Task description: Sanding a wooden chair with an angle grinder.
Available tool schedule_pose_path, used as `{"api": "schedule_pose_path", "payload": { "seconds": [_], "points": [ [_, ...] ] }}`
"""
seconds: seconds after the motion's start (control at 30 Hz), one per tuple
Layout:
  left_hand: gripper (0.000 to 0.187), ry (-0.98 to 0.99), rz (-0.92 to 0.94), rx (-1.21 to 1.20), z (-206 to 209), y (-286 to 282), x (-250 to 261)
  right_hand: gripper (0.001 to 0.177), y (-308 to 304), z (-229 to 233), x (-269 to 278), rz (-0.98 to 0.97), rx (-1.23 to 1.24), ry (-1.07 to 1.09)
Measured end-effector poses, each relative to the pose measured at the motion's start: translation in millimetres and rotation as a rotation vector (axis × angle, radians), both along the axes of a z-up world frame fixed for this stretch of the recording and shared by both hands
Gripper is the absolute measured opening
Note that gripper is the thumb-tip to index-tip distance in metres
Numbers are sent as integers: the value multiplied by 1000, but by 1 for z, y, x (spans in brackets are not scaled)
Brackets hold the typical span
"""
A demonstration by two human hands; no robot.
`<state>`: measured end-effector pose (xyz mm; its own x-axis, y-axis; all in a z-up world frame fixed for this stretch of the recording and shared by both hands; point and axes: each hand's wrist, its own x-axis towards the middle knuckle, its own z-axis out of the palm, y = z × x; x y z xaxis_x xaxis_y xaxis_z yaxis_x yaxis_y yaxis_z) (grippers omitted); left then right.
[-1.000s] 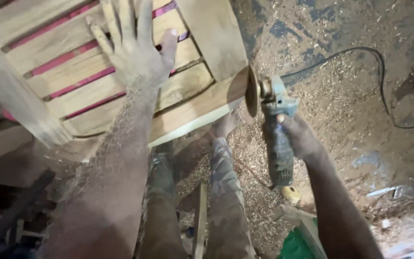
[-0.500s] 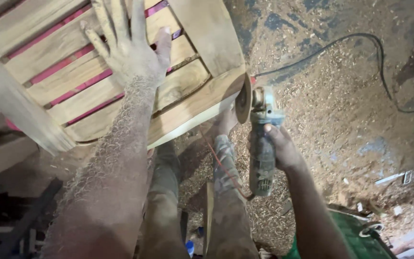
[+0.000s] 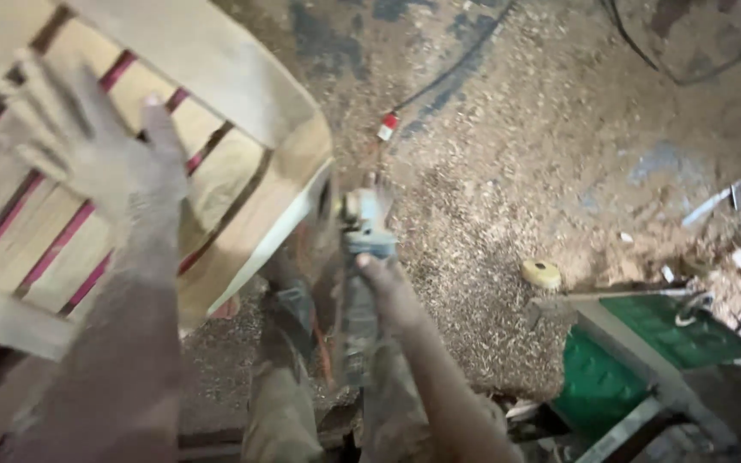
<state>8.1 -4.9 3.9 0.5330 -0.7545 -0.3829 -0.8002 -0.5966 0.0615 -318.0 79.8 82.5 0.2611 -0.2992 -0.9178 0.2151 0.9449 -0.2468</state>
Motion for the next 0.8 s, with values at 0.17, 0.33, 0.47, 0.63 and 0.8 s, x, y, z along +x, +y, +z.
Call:
{"api": "schedule_pose_path", "payload": {
  "seconds": [0.17, 0.33, 0.47, 0.63, 0.8],
  "points": [
    [73, -14, -21, -60, -3, 6, -4, 56, -4, -4, -1, 122, -57, 168],
    [74, -77, 22, -100, -17, 12, -5, 54, -42, -26, -32, 171, -258, -29],
    [76, -165, -56, -156, -21, 17, 1, 54, -86, -44, -61, 411, -204, -4],
    [76, -129, -53, -132, -7, 9, -3, 54, -157, -63, -77, 693, -246, 7],
    [75, -72, -43, -136, 5, 4, -8, 53, -211, -54, -64, 836, -198, -110]
  ]
}}
